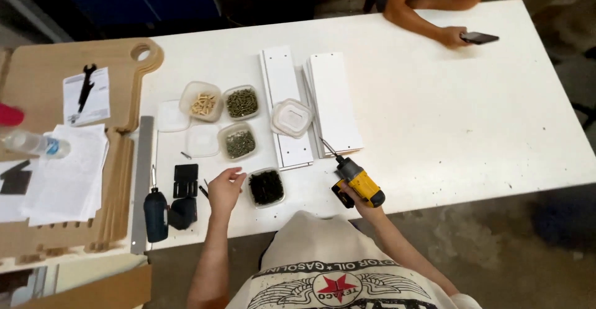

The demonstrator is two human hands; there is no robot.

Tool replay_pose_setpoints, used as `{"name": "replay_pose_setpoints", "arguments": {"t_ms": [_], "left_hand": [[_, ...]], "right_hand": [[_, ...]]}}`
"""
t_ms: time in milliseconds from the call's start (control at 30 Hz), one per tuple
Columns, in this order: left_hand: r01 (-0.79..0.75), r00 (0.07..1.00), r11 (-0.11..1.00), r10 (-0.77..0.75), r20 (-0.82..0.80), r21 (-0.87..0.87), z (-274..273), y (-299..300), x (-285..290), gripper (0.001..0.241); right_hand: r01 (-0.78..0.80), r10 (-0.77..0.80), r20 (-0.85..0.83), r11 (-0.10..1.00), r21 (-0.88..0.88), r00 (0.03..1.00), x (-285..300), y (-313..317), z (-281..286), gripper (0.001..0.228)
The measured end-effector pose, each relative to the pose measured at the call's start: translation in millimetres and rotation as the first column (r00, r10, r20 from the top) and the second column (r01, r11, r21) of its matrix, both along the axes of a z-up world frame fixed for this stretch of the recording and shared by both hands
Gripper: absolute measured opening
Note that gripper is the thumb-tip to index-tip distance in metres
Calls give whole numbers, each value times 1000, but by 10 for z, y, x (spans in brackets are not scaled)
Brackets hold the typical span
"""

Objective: Assembling a wooden drawer frame by aligning boards and driving screws with a power drill

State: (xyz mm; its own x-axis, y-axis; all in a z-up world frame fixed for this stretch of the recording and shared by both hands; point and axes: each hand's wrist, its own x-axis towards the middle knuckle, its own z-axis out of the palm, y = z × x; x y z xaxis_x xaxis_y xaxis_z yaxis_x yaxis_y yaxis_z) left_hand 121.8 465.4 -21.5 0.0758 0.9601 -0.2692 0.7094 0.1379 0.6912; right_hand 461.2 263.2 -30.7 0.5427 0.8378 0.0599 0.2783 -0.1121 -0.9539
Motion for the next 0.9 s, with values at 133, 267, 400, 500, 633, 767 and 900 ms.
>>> {"name": "replay_pose_setpoints", "arguments": {"t_ms": [133, 267, 400, 500, 633, 767, 900], "left_hand": [[114, 993, 993, -114, 2, 26, 59, 61, 410, 45], [344, 938, 938, -341, 61, -42, 458, -46, 932, 33], [376, 927, 922, -376, 15, -89, 240, -122, 1419, 48], [446, 895, 895, -445, 27, -26, 347, -231, 1804, 50], [431, 900, 902, -431, -61, -9, 431, -256, 2348, 68], [360, 907, 929, -370, -201, -86, 618, -219, 3000, 91], [227, 936, 957, -266, -230, -183, 836, -115, 3535, 109]], "right_hand": [[125, -128, -31, 989, -82, 991, 90, -295, 220, 24], [281, -286, -3, 945, -165, 958, 396, -485, 19, 34], [397, -418, -44, 886, -238, 907, 836, -484, -207, 40], [384, -410, -41, 880, -278, 911, 1119, -348, -25, 48], [290, -335, -91, 900, -324, 938, 1644, -111, -237, 55], [192, -223, -80, 939, -284, 971, 2157, 163, -575, 45], [124, -175, -162, 950, -286, 971, 2349, 352, -652, 47]]}}
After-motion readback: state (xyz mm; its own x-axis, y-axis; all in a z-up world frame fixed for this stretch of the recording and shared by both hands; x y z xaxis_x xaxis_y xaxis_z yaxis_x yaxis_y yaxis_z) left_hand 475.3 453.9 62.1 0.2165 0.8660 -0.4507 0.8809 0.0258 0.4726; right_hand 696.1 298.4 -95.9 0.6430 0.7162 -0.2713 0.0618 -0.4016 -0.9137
